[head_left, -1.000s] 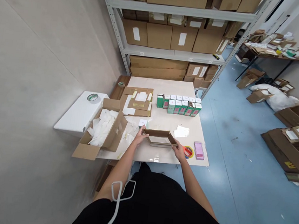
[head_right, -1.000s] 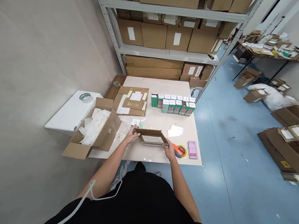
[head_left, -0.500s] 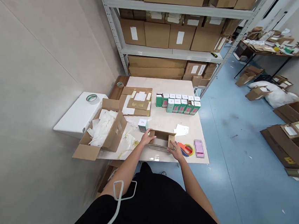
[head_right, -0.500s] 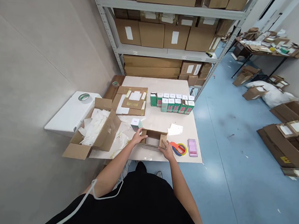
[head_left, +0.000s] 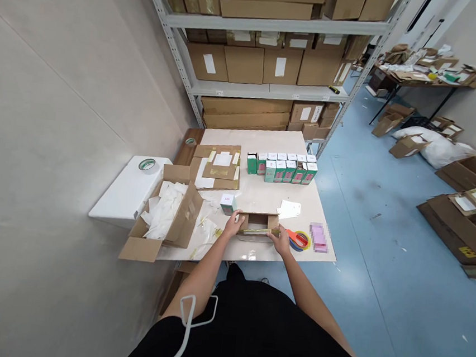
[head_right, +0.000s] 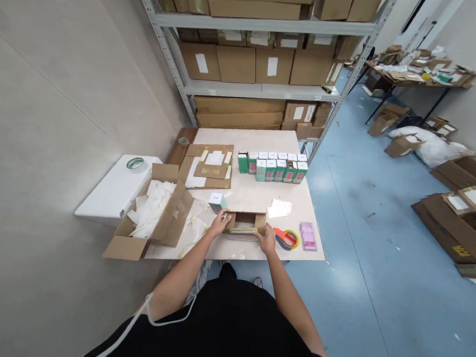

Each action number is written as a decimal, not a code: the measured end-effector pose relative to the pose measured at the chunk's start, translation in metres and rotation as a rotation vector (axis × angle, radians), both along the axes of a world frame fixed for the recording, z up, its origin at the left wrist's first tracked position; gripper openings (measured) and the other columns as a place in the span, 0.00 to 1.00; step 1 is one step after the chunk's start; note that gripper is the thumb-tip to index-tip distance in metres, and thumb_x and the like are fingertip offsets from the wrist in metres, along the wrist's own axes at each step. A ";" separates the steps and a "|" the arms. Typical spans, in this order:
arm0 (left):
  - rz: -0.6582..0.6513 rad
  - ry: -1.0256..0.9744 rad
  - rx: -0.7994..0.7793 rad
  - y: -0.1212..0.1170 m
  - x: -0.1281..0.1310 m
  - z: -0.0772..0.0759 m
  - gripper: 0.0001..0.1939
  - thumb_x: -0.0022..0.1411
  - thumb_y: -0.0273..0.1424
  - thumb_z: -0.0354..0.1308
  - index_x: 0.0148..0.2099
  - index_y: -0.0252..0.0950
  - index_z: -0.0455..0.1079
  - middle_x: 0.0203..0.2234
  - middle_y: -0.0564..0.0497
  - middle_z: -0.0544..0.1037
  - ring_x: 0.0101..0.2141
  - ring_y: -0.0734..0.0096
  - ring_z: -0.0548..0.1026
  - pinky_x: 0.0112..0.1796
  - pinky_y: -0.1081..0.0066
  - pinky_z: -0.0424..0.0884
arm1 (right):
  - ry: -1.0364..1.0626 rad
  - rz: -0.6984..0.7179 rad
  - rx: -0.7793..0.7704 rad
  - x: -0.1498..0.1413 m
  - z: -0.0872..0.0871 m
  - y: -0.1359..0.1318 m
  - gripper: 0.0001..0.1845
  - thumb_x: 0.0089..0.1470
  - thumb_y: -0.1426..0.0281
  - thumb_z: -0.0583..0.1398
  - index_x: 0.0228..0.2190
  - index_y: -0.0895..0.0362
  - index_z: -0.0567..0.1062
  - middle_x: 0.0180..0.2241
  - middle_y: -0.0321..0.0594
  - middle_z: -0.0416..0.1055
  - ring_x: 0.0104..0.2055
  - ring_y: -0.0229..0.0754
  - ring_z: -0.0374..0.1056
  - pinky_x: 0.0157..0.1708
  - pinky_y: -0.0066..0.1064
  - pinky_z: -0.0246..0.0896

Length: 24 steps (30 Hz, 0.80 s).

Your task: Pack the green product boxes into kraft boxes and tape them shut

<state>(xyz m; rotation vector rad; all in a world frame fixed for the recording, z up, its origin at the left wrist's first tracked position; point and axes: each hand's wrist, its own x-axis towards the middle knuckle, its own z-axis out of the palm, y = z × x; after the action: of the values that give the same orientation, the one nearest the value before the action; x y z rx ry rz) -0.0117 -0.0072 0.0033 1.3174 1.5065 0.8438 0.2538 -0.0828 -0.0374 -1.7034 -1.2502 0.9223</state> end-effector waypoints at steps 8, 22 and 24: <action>-0.083 -0.035 -0.031 -0.035 -0.001 -0.009 0.28 0.65 0.44 0.63 0.63 0.39 0.70 0.64 0.40 0.71 0.65 0.53 0.67 0.63 0.61 0.61 | -0.015 -0.130 -0.060 -0.012 0.003 -0.004 0.44 0.50 0.51 0.65 0.64 0.55 0.66 0.56 0.50 0.71 0.52 0.55 0.69 0.55 0.43 0.63; 0.183 0.283 -0.336 0.002 0.025 -0.010 0.43 0.64 0.49 0.64 0.73 0.37 0.55 0.66 0.37 0.69 0.64 0.50 0.70 0.60 0.63 0.67 | -0.279 0.234 -0.151 0.010 0.026 0.016 0.42 0.60 0.62 0.61 0.72 0.55 0.57 0.61 0.54 0.67 0.60 0.55 0.67 0.58 0.42 0.64; 0.164 0.220 -0.295 0.005 0.023 -0.014 0.41 0.62 0.52 0.65 0.71 0.39 0.60 0.63 0.38 0.74 0.61 0.52 0.74 0.57 0.64 0.70 | -0.227 0.140 -0.054 0.019 0.029 0.014 0.46 0.60 0.62 0.60 0.74 0.53 0.51 0.65 0.53 0.63 0.62 0.54 0.66 0.58 0.44 0.64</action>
<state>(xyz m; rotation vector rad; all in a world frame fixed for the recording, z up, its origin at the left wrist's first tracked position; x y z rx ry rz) 0.0108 -0.0021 -0.0104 1.1057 1.8527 0.5620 0.2732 -0.0690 -0.0088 -1.8212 -1.5226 0.8682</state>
